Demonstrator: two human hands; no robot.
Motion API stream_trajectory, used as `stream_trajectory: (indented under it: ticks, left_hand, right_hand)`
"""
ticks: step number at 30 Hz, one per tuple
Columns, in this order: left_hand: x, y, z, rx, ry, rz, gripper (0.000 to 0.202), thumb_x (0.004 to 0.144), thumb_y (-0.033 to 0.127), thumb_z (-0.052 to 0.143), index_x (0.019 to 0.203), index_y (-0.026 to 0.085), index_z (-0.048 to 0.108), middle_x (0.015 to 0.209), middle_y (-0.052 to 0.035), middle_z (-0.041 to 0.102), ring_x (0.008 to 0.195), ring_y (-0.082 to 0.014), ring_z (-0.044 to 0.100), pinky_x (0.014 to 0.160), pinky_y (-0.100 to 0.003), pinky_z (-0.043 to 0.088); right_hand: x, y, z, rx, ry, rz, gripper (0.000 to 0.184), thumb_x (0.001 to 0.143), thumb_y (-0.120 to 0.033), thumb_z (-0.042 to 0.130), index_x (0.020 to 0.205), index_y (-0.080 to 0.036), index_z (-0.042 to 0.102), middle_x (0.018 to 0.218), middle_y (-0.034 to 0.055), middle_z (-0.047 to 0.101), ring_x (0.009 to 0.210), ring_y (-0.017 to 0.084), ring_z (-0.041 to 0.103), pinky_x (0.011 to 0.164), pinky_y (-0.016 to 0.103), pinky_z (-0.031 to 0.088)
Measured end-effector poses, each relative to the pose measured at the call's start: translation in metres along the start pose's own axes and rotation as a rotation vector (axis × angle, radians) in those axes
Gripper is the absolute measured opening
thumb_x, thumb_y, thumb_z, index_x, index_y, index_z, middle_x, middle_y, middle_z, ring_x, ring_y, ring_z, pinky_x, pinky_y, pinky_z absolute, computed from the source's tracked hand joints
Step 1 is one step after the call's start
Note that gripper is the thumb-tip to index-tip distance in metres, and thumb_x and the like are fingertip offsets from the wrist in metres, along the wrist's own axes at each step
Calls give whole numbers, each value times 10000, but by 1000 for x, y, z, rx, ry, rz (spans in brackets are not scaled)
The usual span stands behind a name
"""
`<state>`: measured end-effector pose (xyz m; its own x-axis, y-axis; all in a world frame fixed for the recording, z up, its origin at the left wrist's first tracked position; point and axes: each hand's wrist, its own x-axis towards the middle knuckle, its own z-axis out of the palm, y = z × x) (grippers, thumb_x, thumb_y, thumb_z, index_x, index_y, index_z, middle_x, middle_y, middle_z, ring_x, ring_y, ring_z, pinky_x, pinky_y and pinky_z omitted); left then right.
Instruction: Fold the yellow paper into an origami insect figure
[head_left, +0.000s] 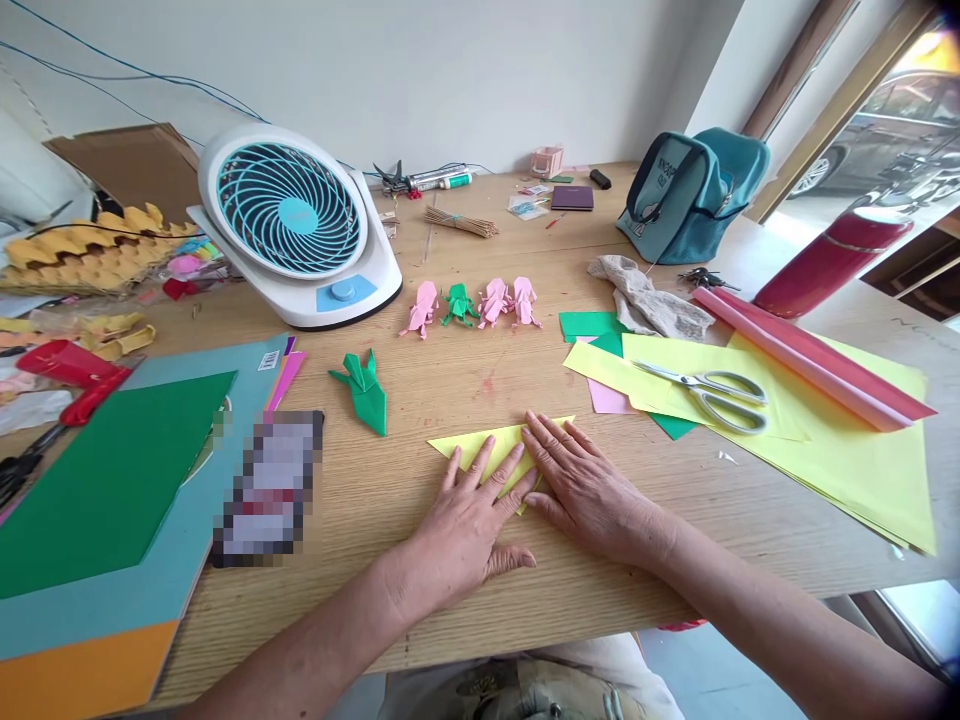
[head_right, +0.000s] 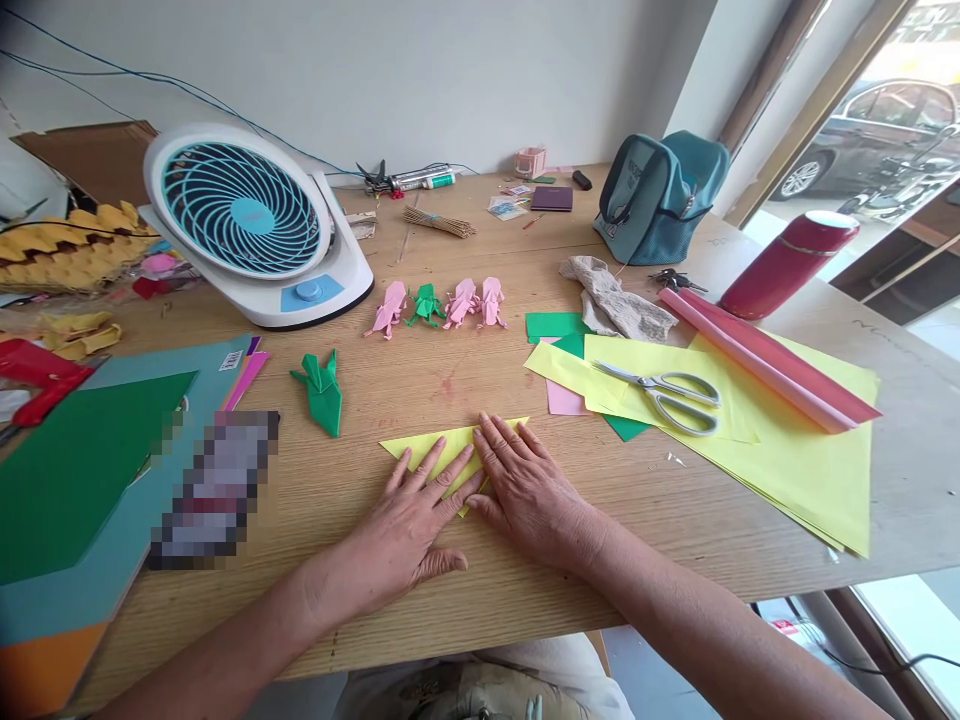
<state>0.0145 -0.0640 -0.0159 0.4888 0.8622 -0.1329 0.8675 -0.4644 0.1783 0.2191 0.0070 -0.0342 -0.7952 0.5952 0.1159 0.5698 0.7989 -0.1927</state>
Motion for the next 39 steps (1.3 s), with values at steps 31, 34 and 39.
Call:
stream_trajectory:
  ticks: [31, 34, 39]
  left_hand:
    - [3, -24, 4, 117, 162, -436, 717, 982, 520, 381, 1515, 46, 306, 1594, -214, 273, 1490, -352, 248, 1160, -616, 271]
    - [4, -25, 3, 86, 202, -396, 634, 996, 463, 390, 1503, 85, 340, 1586, -183, 318, 1484, -349, 266, 1143, -634, 285]
    - [5, -24, 3, 42, 289, -263, 554, 985, 399, 464, 1456, 109, 425, 1563, -168, 379, 1472, -335, 299, 1167, -613, 259]
  right_hand:
    - [4, 24, -10, 84, 215, 233, 534, 1005, -439, 380, 1454, -159, 447, 1407, 169, 549, 1297, 325, 494, 1065, 514, 414]
    - [8, 30, -13, 52, 255, 335, 466, 961, -473, 472, 1294, -167, 585, 1187, 172, 614, 1140, 351, 546, 963, 523, 455]
    - [11, 29, -12, 96, 244, 371, 266, 902, -446, 569, 977, -196, 617, 982, 125, 606, 955, 305, 585, 849, 462, 486]
